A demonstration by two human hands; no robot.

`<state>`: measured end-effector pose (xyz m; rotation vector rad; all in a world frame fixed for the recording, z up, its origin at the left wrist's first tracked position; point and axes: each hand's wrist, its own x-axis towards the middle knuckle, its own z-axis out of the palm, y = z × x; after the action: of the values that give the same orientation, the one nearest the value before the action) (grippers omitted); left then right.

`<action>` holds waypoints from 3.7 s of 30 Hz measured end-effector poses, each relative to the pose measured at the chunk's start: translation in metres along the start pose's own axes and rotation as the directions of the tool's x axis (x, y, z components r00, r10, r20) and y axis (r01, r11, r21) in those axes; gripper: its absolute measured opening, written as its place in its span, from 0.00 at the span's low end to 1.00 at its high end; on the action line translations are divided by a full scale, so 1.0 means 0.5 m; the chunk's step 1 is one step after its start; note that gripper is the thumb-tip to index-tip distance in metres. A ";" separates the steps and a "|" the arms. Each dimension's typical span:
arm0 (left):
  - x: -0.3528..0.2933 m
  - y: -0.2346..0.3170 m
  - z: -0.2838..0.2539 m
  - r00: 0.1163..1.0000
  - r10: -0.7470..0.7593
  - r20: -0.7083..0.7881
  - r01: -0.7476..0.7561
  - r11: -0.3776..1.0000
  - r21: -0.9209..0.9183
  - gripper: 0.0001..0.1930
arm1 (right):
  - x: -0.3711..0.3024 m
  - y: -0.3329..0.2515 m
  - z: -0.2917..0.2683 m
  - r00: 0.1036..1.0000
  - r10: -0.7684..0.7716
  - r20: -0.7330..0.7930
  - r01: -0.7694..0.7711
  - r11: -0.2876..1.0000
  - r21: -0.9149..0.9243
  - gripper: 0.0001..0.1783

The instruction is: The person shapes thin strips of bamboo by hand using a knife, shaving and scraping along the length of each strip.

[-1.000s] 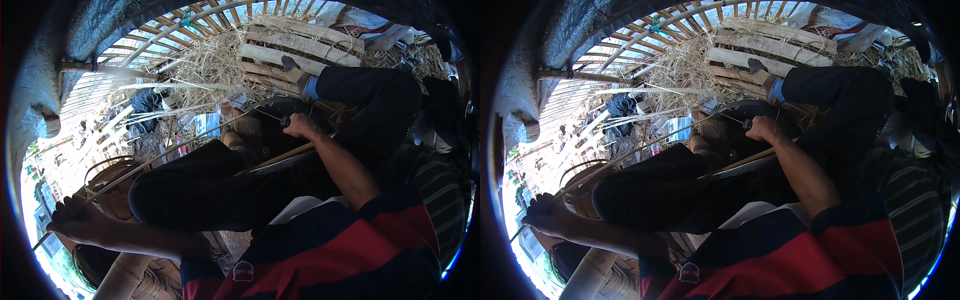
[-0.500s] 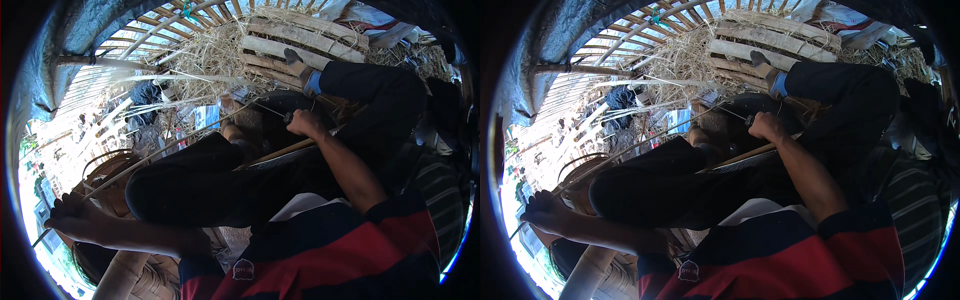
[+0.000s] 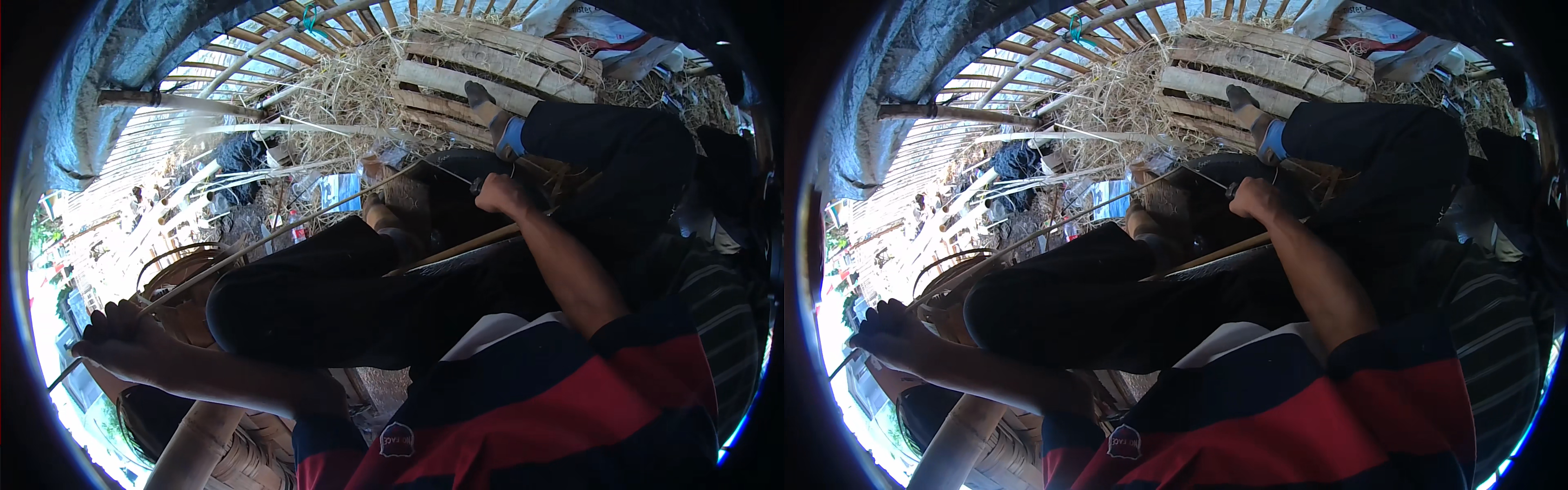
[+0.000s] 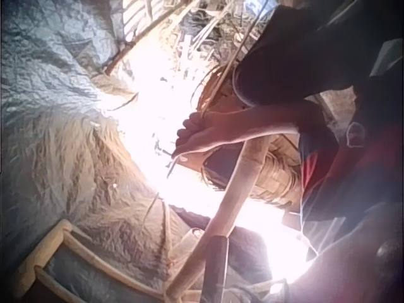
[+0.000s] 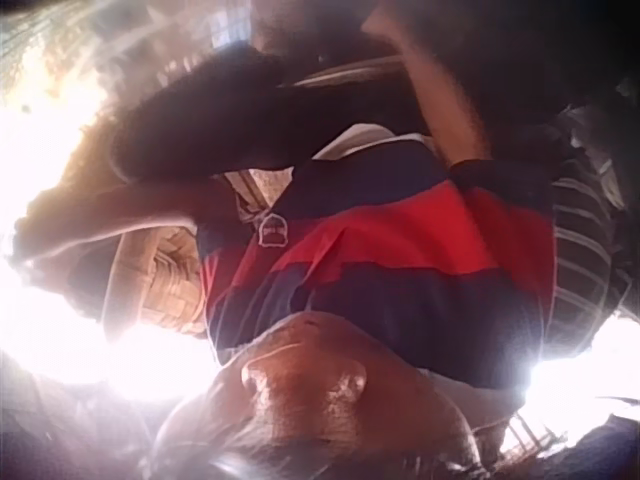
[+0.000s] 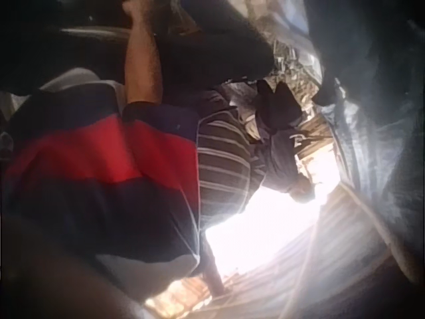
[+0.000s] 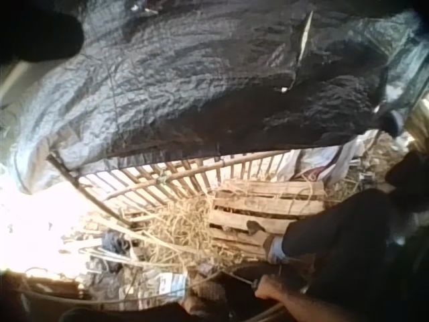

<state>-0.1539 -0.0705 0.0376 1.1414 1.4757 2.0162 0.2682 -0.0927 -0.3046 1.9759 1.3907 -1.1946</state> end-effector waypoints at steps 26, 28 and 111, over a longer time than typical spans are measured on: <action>-0.012 -0.018 0.051 0.995 -0.014 -0.104 0.016 1.000 0.019 0.26 | 0.032 -0.056 -0.095 0.989 -0.096 0.111 0.124 0.952 -0.279 0.20; -0.015 -0.013 0.044 0.996 -0.009 -0.086 0.012 0.999 0.031 0.26 | 0.026 -0.067 -0.116 0.987 -0.118 0.112 0.144 0.954 -0.263 0.20; -0.039 -0.010 0.067 0.989 0.056 -0.135 -0.054 0.998 0.017 0.25 | 0.039 0.012 -0.085 0.994 -0.107 0.012 0.108 0.972 -0.208 0.22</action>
<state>-0.1164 -0.0625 0.0291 1.0800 1.5399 2.1629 0.2930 -0.0530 -0.2990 1.7760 1.5715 -1.0470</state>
